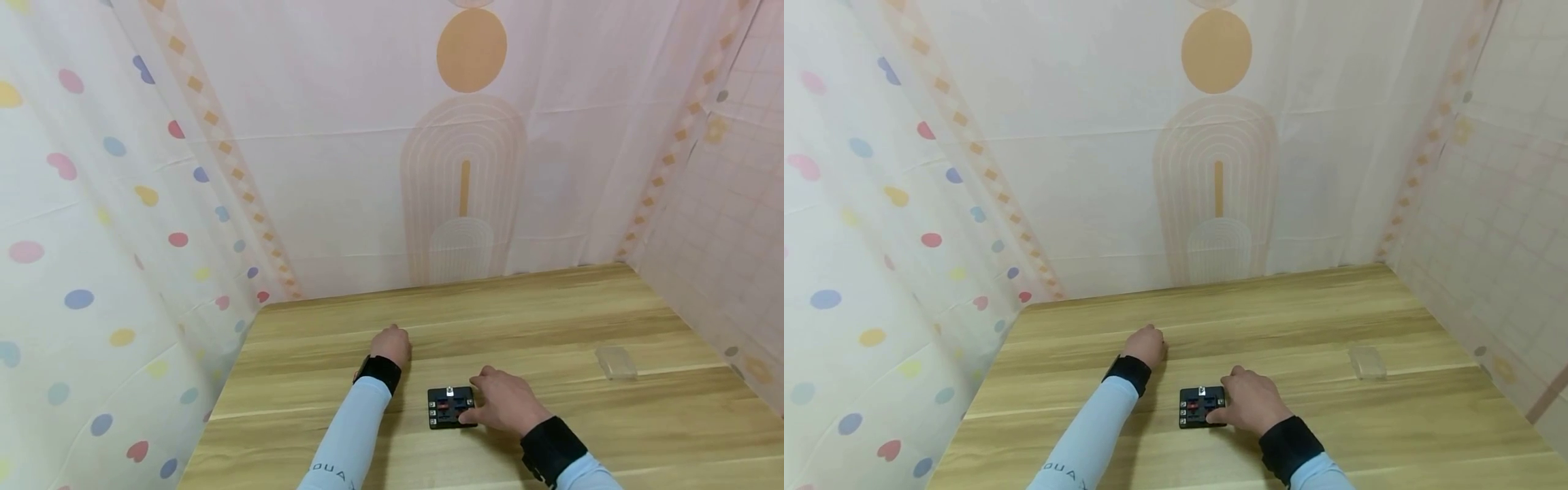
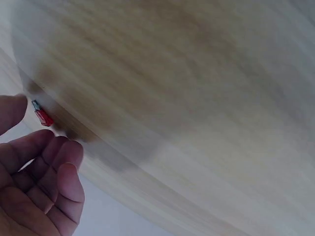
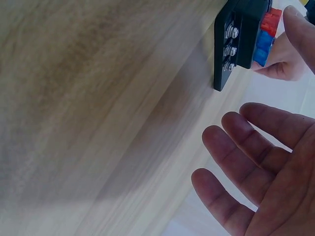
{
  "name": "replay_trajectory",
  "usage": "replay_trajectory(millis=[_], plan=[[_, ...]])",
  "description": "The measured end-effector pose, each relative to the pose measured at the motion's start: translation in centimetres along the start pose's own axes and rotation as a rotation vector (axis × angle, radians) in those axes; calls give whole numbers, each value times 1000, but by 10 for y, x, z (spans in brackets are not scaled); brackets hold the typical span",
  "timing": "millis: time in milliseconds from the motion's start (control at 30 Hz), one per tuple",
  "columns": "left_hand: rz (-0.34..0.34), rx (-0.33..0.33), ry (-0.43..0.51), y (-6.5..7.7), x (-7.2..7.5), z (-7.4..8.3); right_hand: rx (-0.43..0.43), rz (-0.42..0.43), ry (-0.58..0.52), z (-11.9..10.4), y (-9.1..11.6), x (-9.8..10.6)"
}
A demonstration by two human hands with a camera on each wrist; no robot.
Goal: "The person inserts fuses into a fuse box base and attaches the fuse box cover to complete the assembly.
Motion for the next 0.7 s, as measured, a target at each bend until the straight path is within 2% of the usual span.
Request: replay_trajectory(millis=[133,367,700], plan=[[-12,4,-15,0,-3,1,0,-3,2,0,0,0],[26,-21,-27,0,-5,2,-1,-3,0,1,1,0],[54,-62,38,-1,0,-4,-16,-3,-9,0,1,1]])
Point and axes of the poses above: each hand's wrist, its own y-axis away from the middle knuckle, its own x-axis out of the back of the hand, z = x × y, the point moved 1 cm from there along -y, towards the middle knuckle, and after that the axes turned 12 degrees about -y, right-handed, at the moved point
